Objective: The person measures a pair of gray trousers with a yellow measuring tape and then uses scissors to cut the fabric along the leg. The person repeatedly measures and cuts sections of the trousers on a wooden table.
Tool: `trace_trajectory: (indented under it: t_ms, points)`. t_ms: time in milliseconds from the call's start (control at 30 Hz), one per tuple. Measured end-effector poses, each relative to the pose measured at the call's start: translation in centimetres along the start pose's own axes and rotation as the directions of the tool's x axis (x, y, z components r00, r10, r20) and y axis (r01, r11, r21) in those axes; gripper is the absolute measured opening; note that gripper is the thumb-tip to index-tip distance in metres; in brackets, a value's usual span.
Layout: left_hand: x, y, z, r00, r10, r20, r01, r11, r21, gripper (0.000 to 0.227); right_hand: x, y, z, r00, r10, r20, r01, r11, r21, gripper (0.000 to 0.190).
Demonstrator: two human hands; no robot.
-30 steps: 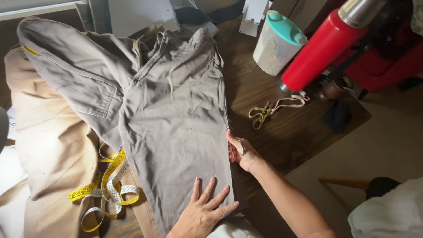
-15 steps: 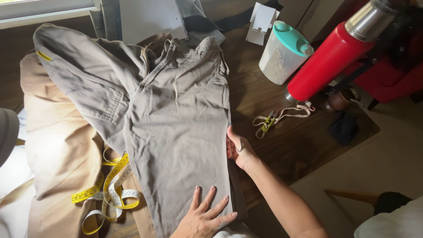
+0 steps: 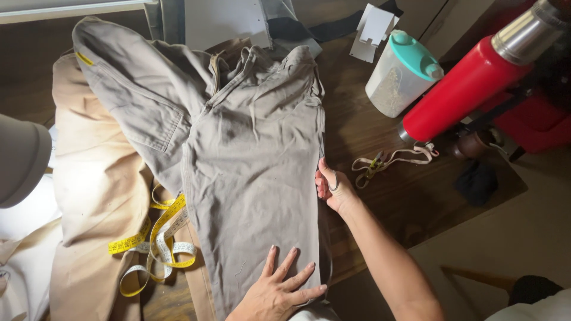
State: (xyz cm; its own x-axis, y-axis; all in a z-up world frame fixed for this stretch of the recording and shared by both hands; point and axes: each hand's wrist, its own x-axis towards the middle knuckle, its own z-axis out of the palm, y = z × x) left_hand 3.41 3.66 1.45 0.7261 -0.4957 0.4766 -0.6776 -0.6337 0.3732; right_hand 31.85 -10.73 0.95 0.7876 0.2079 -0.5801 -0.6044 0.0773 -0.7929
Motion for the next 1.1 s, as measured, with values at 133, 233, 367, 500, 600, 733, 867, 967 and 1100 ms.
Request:
trace_trajectory:
  t_ms: [133,233,367,500,600,733,867,967,1100]
  points:
    - [0.6,0.7,-1.4,0.995,-0.014,0.101,0.013,1.0,0.01,0.051,1.4,1.2,-1.5,1.0,-0.009,-0.027,0.008,1.0,-0.027,0.052]
    - [0.9,1.2,-2.4,0.992,-0.061,0.112,0.07,0.994,-0.079,0.049,0.9,1.4,-4.1,0.993,0.09,0.069,-0.09,0.996,-0.003,0.046]
    - [-0.2,1.3,-2.7,0.983,-0.172,0.061,0.182,0.911,-0.37,0.062,-6.9,-0.2,-6.8,0.986,-0.034,0.162,0.06,0.986,-0.158,0.019]
    - [-2.5,0.5,-7.1,0.908,-0.407,-0.102,0.326,0.836,-0.441,0.029,-8.3,0.0,-9.4,0.956,-0.293,-0.01,0.221,0.743,-0.632,0.028]
    - [-6.4,-1.8,-10.7,0.758,-0.407,-0.51,0.467,0.884,-0.01,0.029,-9.4,0.1,-8.4,0.93,-0.357,-0.088,0.108,0.495,-0.862,0.047]
    - [-11.9,-5.2,-10.9,0.545,-0.685,-0.484,0.831,0.364,0.42,0.05,-7.4,1.0,-8.2,0.864,-0.503,-0.012,0.153,0.286,-0.946,0.046]
    - [-11.4,-5.4,-13.4,0.606,-0.502,-0.617,0.794,0.421,0.438,0.011,-6.3,0.4,-9.5,0.857,-0.51,0.073,0.076,-0.015,-0.997,0.051]
    - [-8.0,-4.0,-18.3,0.514,-0.468,-0.719,0.761,0.636,0.131,0.016,-6.2,0.4,-10.4,0.846,-0.522,0.107,0.036,-0.143,-0.989,0.046]
    - [0.0,0.3,-22.3,0.542,-0.63,-0.555,0.514,0.772,-0.374,0.013,-11.0,-0.7,-6.6,0.84,-0.528,0.124,-0.006,-0.236,-0.972,0.028]
